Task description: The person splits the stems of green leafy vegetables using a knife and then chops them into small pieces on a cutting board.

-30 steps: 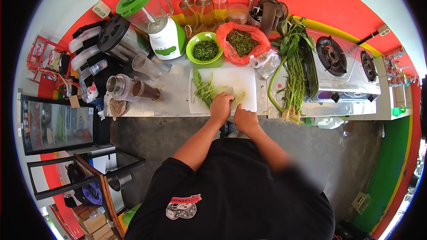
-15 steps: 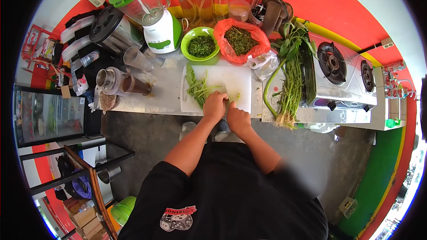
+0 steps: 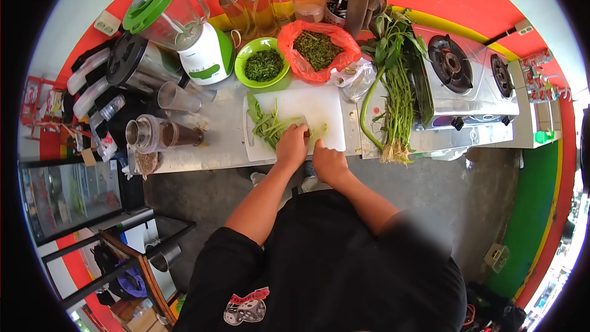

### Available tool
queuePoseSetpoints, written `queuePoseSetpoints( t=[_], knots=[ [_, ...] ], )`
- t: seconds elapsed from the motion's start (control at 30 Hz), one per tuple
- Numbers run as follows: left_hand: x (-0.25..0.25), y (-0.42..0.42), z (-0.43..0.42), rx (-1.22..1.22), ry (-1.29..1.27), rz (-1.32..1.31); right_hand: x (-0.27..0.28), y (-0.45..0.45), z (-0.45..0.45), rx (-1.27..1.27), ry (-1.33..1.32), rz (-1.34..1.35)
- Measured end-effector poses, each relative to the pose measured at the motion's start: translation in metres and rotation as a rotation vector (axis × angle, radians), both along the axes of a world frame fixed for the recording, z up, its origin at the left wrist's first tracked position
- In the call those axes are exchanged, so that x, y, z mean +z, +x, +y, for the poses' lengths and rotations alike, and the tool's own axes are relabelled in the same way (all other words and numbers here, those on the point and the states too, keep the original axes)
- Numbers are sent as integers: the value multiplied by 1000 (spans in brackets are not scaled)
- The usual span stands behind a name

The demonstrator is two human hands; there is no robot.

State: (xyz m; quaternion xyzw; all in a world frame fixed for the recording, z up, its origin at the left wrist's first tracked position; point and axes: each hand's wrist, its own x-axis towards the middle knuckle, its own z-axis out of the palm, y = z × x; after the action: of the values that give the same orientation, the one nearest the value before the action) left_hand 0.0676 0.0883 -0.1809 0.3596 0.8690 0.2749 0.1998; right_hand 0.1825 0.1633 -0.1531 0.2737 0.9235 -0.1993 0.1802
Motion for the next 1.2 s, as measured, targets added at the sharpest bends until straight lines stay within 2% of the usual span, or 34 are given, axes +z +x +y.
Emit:
queuePoseSetpoints(
  t=[0.13, 0.2, 0.53, 0.77, 0.93, 1.03, 1.2],
  knots=[
    [-1, -4, 3, -31, -18, 31, -13, -4, -3, -25, 7, 8],
    [-6, -9, 4, -46, -65, -62, -14, -5, -1, -76, -20, 36],
    [-3, -13, 7, -96, -111, -89, -14, -3, -1, -39, -90, 10],
    [1, -4, 13, -116, -177, 22, -13, 10, 20, -136, -82, 31],
    [-6, 6, 21, -101, 34, 149, -18, 20, 27, -132, 18, 71],
    [-7, 9, 29, -30, 113, 74, -19, 21, 24, -127, 74, 114],
    [-10, 16, 26, -9, 199, 128, -23, 21, 17, -100, 89, 145]
  ],
)
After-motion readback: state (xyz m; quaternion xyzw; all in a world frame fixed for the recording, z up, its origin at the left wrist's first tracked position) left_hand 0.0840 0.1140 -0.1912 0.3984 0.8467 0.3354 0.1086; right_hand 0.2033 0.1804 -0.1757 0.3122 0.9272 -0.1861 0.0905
